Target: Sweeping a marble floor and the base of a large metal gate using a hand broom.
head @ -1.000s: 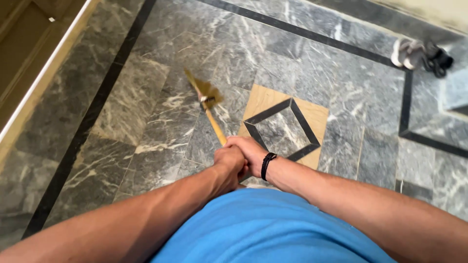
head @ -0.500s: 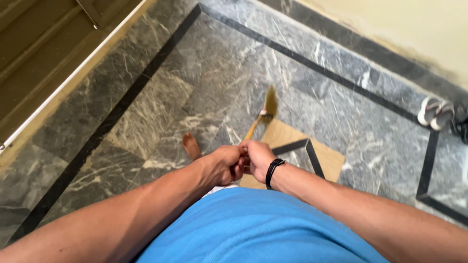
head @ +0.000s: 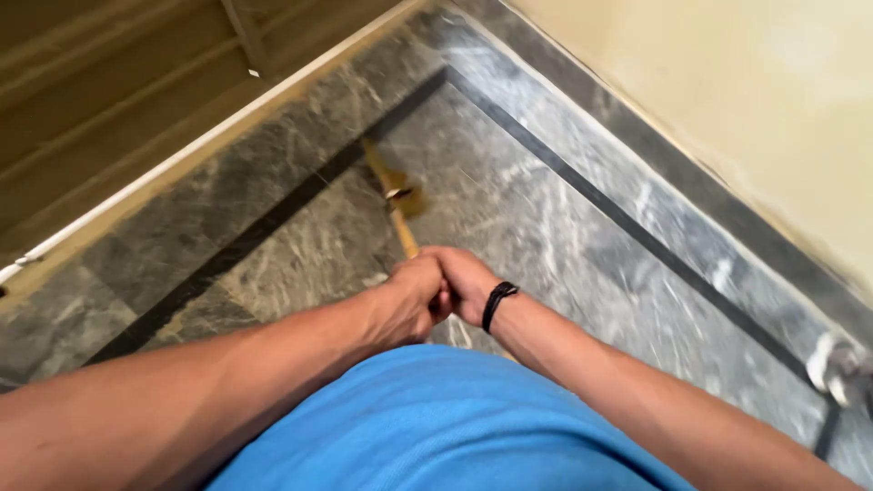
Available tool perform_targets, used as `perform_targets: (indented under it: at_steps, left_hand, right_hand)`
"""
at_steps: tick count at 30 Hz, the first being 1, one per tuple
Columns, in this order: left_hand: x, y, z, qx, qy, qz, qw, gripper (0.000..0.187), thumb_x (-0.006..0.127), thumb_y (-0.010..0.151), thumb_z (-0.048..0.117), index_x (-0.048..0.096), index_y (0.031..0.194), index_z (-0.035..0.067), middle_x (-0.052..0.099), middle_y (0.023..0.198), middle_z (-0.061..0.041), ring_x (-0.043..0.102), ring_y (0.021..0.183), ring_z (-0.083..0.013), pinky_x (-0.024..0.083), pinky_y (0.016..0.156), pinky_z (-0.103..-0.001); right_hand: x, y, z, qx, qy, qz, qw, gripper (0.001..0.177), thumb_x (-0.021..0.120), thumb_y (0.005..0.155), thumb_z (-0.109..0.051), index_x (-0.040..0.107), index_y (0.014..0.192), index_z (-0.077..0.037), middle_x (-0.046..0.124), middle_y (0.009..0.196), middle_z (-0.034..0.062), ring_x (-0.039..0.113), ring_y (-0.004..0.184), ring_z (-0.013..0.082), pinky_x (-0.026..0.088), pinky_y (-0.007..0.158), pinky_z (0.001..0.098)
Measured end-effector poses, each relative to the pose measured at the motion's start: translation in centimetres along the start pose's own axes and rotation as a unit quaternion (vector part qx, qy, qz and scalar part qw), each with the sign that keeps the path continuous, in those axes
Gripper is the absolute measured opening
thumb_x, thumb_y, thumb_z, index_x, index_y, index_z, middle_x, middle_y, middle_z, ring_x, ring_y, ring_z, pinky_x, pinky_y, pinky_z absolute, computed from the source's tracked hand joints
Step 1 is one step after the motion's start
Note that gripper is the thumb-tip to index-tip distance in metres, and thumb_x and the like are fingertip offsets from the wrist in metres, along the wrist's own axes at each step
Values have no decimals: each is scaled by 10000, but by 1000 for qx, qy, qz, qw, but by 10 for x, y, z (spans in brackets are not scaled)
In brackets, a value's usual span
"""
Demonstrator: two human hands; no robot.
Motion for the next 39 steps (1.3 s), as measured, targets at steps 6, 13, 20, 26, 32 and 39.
perform_targets:
  at_steps: [6, 13, 20, 26, 32, 39]
  left_hand:
    - [-16, 47, 108, 42, -64, -41, 996, 242, 494, 1036, 208, 614, 871, 78, 516, 584, 32, 432, 432, -55, 373, 353, -195]
    - [-22, 115, 179, 39, -173, -5, 984, 259, 429, 1033, 122, 644, 892, 91, 534, 620, 29, 440, 443, -39, 363, 350, -181]
    - [5, 120, 280, 62, -232, 155, 958, 175, 460, 1024, 174, 593, 932, 105, 590, 660, -24, 499, 466, -103, 386, 380, -243]
    - [78, 160, 389, 77, -273, 113, 952, 206, 440, 1025, 173, 570, 897, 77, 526, 630, -19, 457, 468, -93, 361, 370, -225]
    - [141, 211, 473, 57, -350, 26, 935, 151, 464, 990, 81, 551, 867, 103, 487, 612, 17, 437, 455, -60, 371, 385, -189]
    - [142, 257, 532, 34, -426, 7, 904, 108, 477, 938, 67, 540, 866, 115, 490, 655, 30, 446, 452, -53, 390, 390, -176]
  right_hand:
    - [34, 54, -101, -47, -21, 29, 998, 222, 565, 976, -214, 611, 816, -66, 558, 624, 5, 523, 466, 112, 462, 415, 237]
    - [44, 148, -166, 32, -100, -12, 994, 216, 607, 993, -179, 572, 817, -58, 587, 669, 8, 573, 529, 118, 489, 452, 242]
    - [89, 172, -264, 118, -127, -142, 974, 241, 587, 989, -280, 651, 872, -79, 636, 692, -7, 545, 488, 85, 450, 423, 192]
    - [61, 224, -395, 80, -222, -157, 959, 354, 545, 968, -368, 579, 713, -126, 510, 529, -40, 417, 335, 71, 298, 265, 174]
    - [20, 272, -503, 53, -184, -161, 968, 341, 541, 1012, -262, 530, 700, -125, 528, 573, -43, 471, 405, 57, 375, 345, 170]
    - [46, 279, -566, 129, -249, -167, 945, 248, 482, 1011, -226, 580, 813, -113, 613, 684, -38, 590, 560, 73, 564, 556, 253]
Point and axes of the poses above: each hand's wrist, its own y-axis towards the middle knuckle, its own x-axis out of the palm, z = x × y, the point moved 9 cm from there along y, towards the middle knuckle
